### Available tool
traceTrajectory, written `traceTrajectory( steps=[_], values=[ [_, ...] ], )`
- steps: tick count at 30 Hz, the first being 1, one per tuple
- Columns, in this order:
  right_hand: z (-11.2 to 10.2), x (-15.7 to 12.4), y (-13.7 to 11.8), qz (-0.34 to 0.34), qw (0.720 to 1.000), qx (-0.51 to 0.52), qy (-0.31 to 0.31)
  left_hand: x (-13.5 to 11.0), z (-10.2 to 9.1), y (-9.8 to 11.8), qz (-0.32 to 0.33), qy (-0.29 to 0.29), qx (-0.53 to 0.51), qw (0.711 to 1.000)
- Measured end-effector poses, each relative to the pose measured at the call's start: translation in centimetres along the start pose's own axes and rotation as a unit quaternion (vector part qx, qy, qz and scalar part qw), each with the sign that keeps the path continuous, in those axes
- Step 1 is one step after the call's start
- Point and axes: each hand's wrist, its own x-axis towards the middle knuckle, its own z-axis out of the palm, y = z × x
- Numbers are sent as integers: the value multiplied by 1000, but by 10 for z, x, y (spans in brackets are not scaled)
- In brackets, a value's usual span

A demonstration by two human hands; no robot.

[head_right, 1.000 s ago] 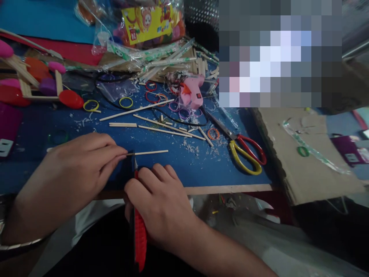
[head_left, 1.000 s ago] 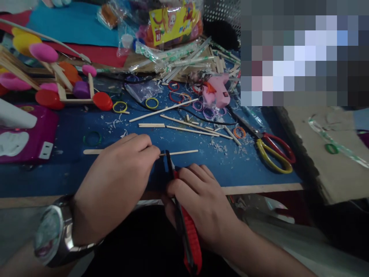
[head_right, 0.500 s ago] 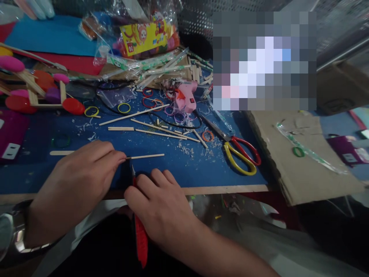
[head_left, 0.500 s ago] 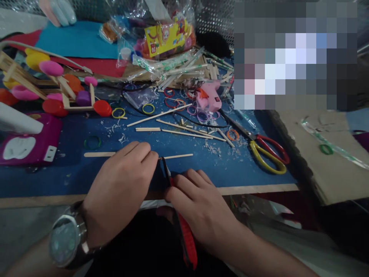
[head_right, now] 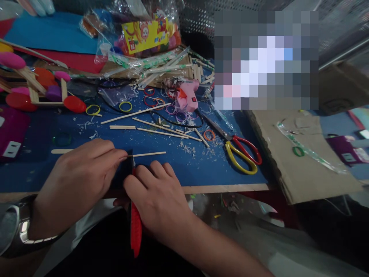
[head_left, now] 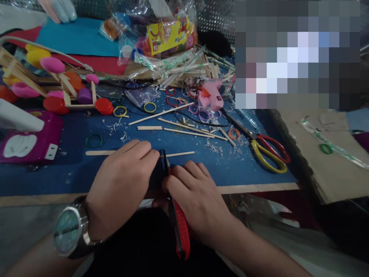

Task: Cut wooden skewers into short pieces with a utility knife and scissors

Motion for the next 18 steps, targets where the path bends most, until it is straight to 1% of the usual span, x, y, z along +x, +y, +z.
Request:
traceTrajectory(
  steps=[5,13,18],
  values=[
    [3,2,0,12,1000,-1,4,-1,-1,0,-14,-4,-1,1000],
    [8,-3,-5,-9,999,-33,38,0,0,1,-35,-40,-13,999],
    [9,-8,-4,-25,998,-36,39,-1,0,0,-38,-39,-14,998]
  ],
)
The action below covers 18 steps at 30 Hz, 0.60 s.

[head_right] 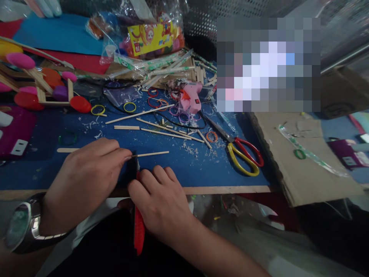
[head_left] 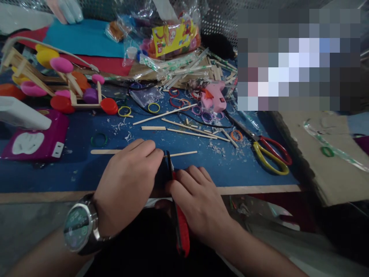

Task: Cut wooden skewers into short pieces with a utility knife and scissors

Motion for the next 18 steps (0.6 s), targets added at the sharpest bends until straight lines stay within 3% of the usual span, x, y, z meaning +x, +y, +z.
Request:
traceTrajectory(
  steps=[12,18],
  values=[
    [-1,-5,-1,-16,1000,5,5,0,1,0,4,23,-20,1000],
    [-8,-17,-4,-23,996,79,31,0,2,0,9,26,0,1000]
  ],
)
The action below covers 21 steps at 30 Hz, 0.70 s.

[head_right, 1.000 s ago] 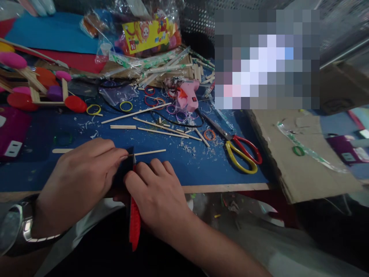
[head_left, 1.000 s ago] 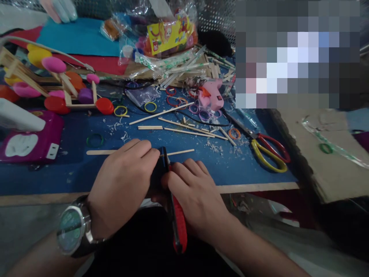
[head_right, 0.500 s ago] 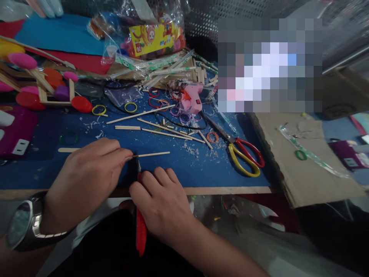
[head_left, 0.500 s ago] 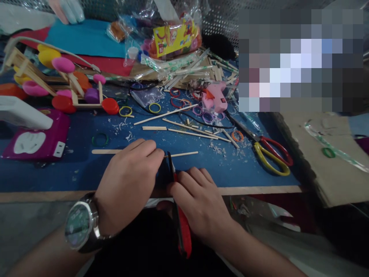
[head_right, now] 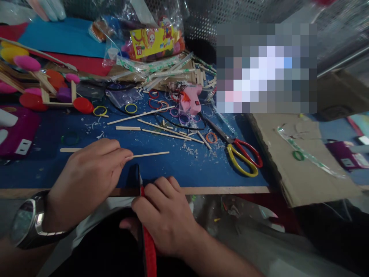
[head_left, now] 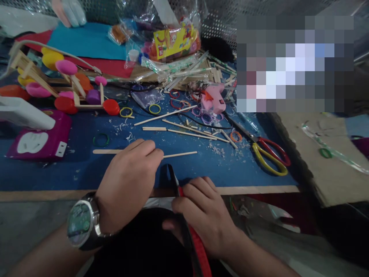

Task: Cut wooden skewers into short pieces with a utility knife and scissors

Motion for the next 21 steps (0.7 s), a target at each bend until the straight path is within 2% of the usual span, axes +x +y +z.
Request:
traceTrajectory(
  steps=[4,10,13,15,17,19,21],
  values=[
    [-16,-16,6,20,998,51,19,2,1,-1,9,14,-16,1000],
    [-51,-35,29,134,985,98,-34,3,-1,0,13,32,2,999],
    [-66,-39,34,205,952,222,-40,2,-3,0,21,40,15,999],
    [-71,-39,35,239,920,310,-10,3,-3,0,22,43,19,999],
    [-73,-36,35,259,903,343,25,4,-2,0,17,42,17,999],
    [-74,-31,37,272,908,318,38,7,1,2,11,34,13,999],
    [-75,-25,41,266,929,258,20,9,4,7,17,28,7,999]
  ],
)
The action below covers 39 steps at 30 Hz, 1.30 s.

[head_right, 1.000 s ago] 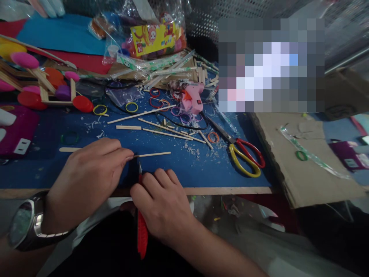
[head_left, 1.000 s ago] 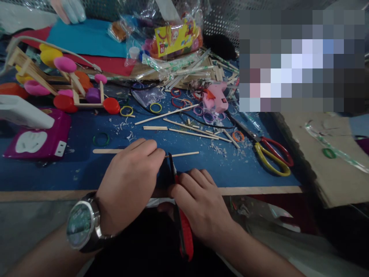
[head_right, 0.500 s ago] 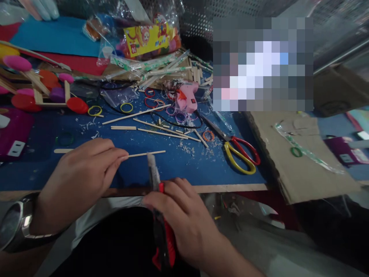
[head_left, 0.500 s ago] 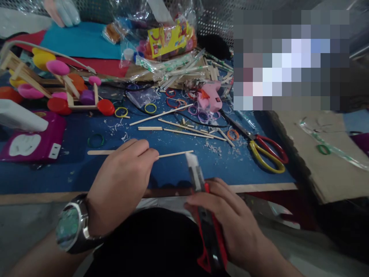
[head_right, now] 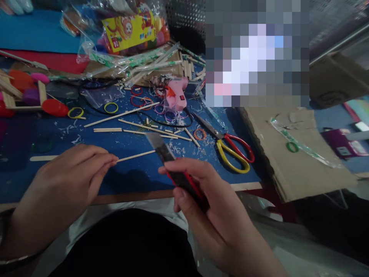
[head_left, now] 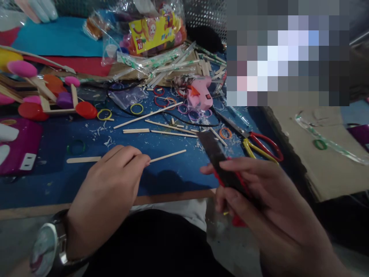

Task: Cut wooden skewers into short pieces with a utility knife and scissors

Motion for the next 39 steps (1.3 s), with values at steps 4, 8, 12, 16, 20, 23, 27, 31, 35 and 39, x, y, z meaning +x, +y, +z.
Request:
traceTrajectory(
  steps=[4,8,12,16,20,23,27,31,35,39],
  values=[
    [-6,16,-1,-48,986,-158,19,4,5,11,17,-8,-3,1000],
    [-4,26,0,-73,969,-233,27,5,7,16,2,2,3,1000],
    [5,28,0,-64,968,-241,-16,6,7,14,-16,9,21,1000],
    [13,27,1,-56,972,-228,-27,6,5,13,-23,0,17,1000],
    [18,25,1,-54,975,-214,-24,4,4,14,-40,-1,6,999],
    [23,23,0,-55,976,-207,-26,3,4,15,-47,1,6,999],
    [31,19,-3,-47,978,-203,-25,2,4,16,-54,2,13,998],
    [36,15,-5,-27,978,-206,-23,3,6,15,-55,3,14,998],
    [38,14,-9,-24,978,-207,-26,2,7,13,-50,1,3,999],
    [41,14,-12,-18,979,-203,-34,1,8,11,-30,12,12,999]
  ],
)
